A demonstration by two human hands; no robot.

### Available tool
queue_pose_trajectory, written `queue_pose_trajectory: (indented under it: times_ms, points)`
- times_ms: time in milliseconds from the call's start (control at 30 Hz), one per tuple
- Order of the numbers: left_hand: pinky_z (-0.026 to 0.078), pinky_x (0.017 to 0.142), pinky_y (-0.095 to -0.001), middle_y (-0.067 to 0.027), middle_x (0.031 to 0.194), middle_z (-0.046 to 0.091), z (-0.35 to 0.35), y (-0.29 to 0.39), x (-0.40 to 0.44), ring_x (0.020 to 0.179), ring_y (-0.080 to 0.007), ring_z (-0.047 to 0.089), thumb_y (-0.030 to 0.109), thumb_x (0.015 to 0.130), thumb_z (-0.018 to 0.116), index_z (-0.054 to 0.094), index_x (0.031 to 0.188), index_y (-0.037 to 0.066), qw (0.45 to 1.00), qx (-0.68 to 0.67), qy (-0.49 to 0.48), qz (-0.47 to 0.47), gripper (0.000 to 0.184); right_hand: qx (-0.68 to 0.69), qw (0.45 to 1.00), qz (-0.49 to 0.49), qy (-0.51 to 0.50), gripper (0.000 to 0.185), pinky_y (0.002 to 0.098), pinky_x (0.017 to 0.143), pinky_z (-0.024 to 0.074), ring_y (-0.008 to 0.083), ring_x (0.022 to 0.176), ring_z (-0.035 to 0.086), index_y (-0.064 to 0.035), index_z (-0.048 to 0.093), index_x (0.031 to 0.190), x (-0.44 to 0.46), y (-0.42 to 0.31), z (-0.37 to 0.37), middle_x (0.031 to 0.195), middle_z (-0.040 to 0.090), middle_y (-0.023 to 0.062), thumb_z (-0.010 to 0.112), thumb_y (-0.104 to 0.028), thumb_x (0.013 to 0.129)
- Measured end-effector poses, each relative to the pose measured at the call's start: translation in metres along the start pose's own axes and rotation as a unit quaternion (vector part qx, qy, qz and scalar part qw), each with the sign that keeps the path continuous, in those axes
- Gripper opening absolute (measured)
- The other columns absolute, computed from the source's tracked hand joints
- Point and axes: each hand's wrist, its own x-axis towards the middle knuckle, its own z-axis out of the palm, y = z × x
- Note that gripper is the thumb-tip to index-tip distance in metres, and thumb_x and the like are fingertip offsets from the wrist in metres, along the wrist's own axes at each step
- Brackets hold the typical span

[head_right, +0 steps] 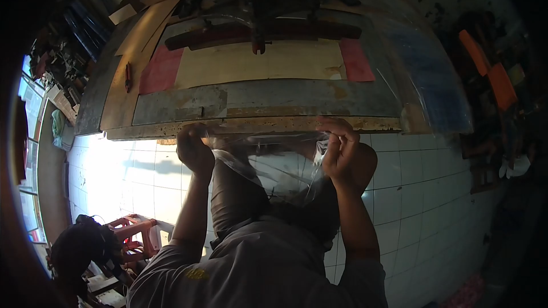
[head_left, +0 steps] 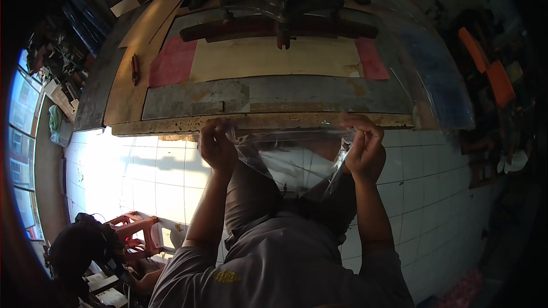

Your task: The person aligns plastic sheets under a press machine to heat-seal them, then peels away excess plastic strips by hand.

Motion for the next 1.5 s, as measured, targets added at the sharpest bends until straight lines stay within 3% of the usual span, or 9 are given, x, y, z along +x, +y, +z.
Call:
queue_pose_trajectory:
  times_ms: [233,533,633,667,800,1200,1300,1400,1500]
  points:
    - [0.055,0.073,-0.0346,-0.0086,0.088,0.072,0.006,-0.006,0.009,0.078,-0.0193,0.069,0.016,0.107,0.055,0.067,0.104,0.004,0.999,-0.028,-0.004,-0.039,0.017,-0.001,0.994,-0.075,0.078,0.019,0.0340,0.079,0.0542,0.0231,0.086,0.070,-0.0045,0.038,0.127,-0.012,0.044,0.028,0.098,0.069,0.0139,0.043,-0.008,0.110]
    - [0.043,0.058,-0.0241,-0.0026,0.067,0.063,-0.018,0.061,0.088,0.060,-0.0050,0.051,0.018,0.106,0.060,0.073,0.102,0.002,0.968,-0.109,-0.146,-0.171,0.022,0.080,0.956,0.282,0.030,0.017,0.0240,0.064,0.0469,0.0054,0.068,0.058,-0.0006,0.062,0.109,0.082,-0.037,-0.024,0.079,0.064,0.0011,0.065,-0.017,0.105]
    - [0.044,0.054,-0.0289,-0.0020,0.065,0.059,0.002,0.048,0.114,0.056,-0.0078,0.054,0.025,0.106,0.059,0.073,0.102,-0.001,0.973,-0.047,-0.198,-0.105,0.030,0.058,0.951,0.304,-0.024,0.018,0.0236,0.063,0.0466,0.0074,0.066,0.060,0.0012,0.064,0.106,0.104,-0.012,-0.024,0.078,0.066,0.0024,0.065,-0.017,0.105]
    - [0.048,0.059,-0.0327,-0.0075,0.068,0.064,0.003,0.053,0.123,0.061,-0.0130,0.062,0.026,0.104,0.061,0.072,0.100,-0.003,0.944,-0.055,-0.256,-0.200,0.032,0.038,0.955,0.292,-0.033,0.019,0.0247,0.063,0.0471,0.0083,0.067,0.061,0.0015,0.065,0.104,0.109,0.001,-0.022,0.078,0.067,0.0030,0.067,-0.018,0.104]
    - [0.054,0.072,-0.0462,-0.0256,0.082,0.072,0.040,0.023,0.139,0.081,-0.0461,0.070,0.021,0.099,0.063,0.073,0.095,-0.005,0.952,0.039,-0.283,-0.110,0.028,-0.086,0.954,0.272,-0.097,0.021,0.0302,0.063,0.0495,0.0125,0.069,0.066,0.0009,0.070,0.098,0.127,0.062,-0.008,0.079,0.071,0.0067,0.074,-0.020,0.097]
    - [0.056,0.072,-0.0478,-0.0226,0.079,0.073,0.092,-0.019,0.177,0.079,-0.0396,0.073,0.016,0.096,0.068,0.070,0.110,0.004,0.929,0.136,-0.332,-0.090,0.018,-0.200,0.937,0.219,-0.185,0.014,0.0391,0.057,0.0475,0.0252,0.060,0.068,-0.0025,0.068,0.093,0.165,0.119,0.031,0.068,0.068,0.0147,0.075,-0.015,0.089]
    - [0.055,0.061,-0.0390,-0.0162,0.077,0.074,0.092,-0.025,0.177,0.064,-0.0263,0.073,0.015,0.096,0.070,0.069,0.104,0.003,0.916,0.067,-0.373,-0.127,0.014,-0.209,0.923,0.243,-0.213,0.013,0.0398,0.060,0.0489,0.0294,0.064,0.070,-0.0024,0.069,0.095,0.170,0.104,0.032,0.071,0.068,0.0169,0.073,-0.014,0.091]
    - [0.055,0.061,-0.0381,-0.0159,0.077,0.074,0.098,-0.040,0.171,0.066,-0.0278,0.073,0.012,0.096,0.069,0.070,0.104,0.002,0.915,0.098,-0.378,-0.101,0.013,-0.223,0.920,0.235,-0.219,0.013,0.0406,0.066,0.0522,0.0321,0.072,0.072,-0.0023,0.071,0.098,0.168,0.101,0.033,0.077,0.070,0.0179,0.071,-0.014,0.093]
    - [0.056,0.071,-0.0495,-0.0221,0.082,0.073,0.094,-0.035,0.170,0.078,-0.0394,0.073,0.016,0.093,0.069,0.072,0.101,0.005,0.925,0.113,-0.361,-0.032,0.014,-0.223,0.926,0.210,-0.221,0.014,0.0413,0.072,0.0550,0.0333,0.081,0.074,-0.0018,0.073,0.100,0.165,0.107,0.031,0.087,0.073,0.0187,0.070,-0.015,0.095]
